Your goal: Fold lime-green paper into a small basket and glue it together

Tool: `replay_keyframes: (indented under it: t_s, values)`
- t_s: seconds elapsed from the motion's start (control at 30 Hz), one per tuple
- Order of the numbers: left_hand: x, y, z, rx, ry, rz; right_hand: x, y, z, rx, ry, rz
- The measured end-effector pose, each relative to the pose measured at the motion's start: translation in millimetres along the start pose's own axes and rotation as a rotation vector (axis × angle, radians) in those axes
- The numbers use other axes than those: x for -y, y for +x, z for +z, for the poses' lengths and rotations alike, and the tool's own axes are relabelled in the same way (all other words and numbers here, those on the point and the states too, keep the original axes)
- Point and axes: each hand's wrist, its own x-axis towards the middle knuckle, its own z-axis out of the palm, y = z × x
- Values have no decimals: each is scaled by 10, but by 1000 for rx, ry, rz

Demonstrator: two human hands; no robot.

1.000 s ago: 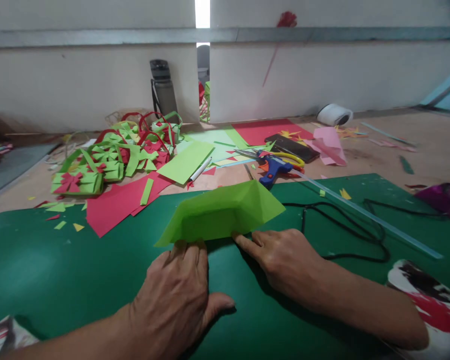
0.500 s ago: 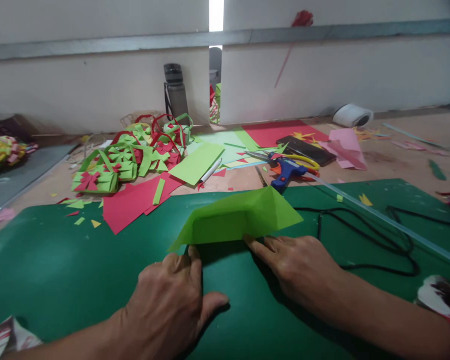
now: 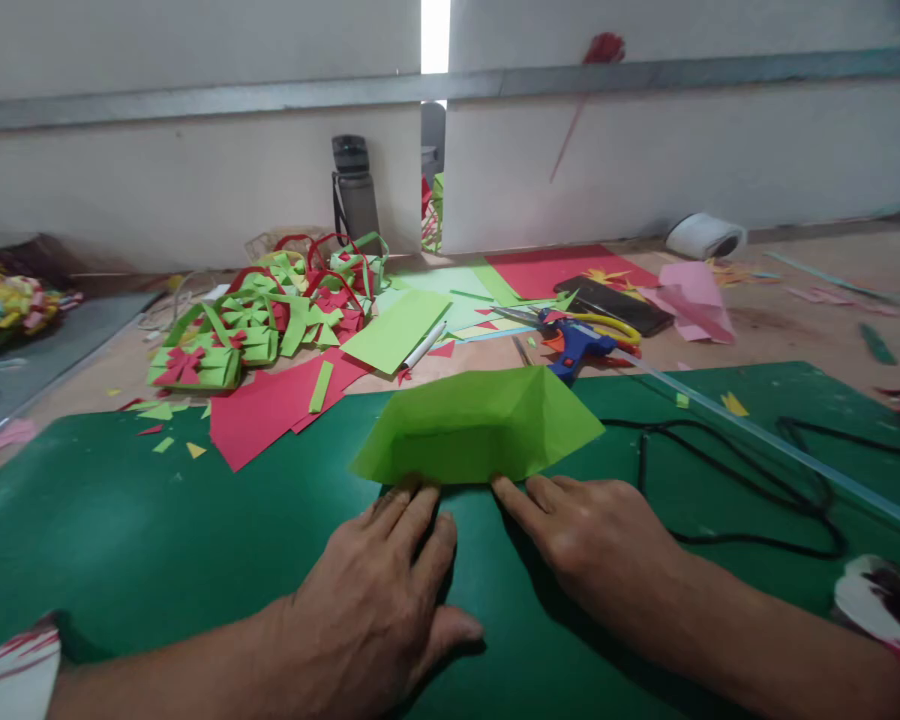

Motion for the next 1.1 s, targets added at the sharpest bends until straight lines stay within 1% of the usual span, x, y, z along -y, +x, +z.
replay_keyframes:
  t_s: [0.13,0.2,0.3,0.4,0.5,0.6,0.7,0.77,0.83,0.9,0.97,1.03,1.1]
  values:
    - [3,-11,0,-17,-10,0,166,43,-13,-234,2,-122]
    - [3,-13,9,-22,-13,3,242,92,1,-266,-3,-143]
    - [9,-7,19,-30,-31,7,287,187,39,-206,-66,-98]
    - [17,9,9,-22,-65,2,261,271,67,-123,-150,-52]
    - [19,17,-7,7,-105,8,226,314,81,-22,-166,-15]
    - [17,4,-5,6,-98,22,203,330,78,49,-130,-6]
    - [15,-12,5,-26,-44,24,160,370,20,111,-47,48]
    - [12,-13,6,-35,-8,45,111,429,-52,156,10,134]
    - [6,-7,2,-42,13,78,56,510,-127,169,6,233]
    - [-3,0,-3,-49,15,86,11,592,-180,248,36,306]
    - [-13,4,-5,-46,8,60,-18,653,-195,315,77,353]
    - [-21,4,-5,-43,5,51,-37,682,-175,322,128,390]
    - [-22,2,-1,-48,15,59,-55,679,-133,277,215,421]
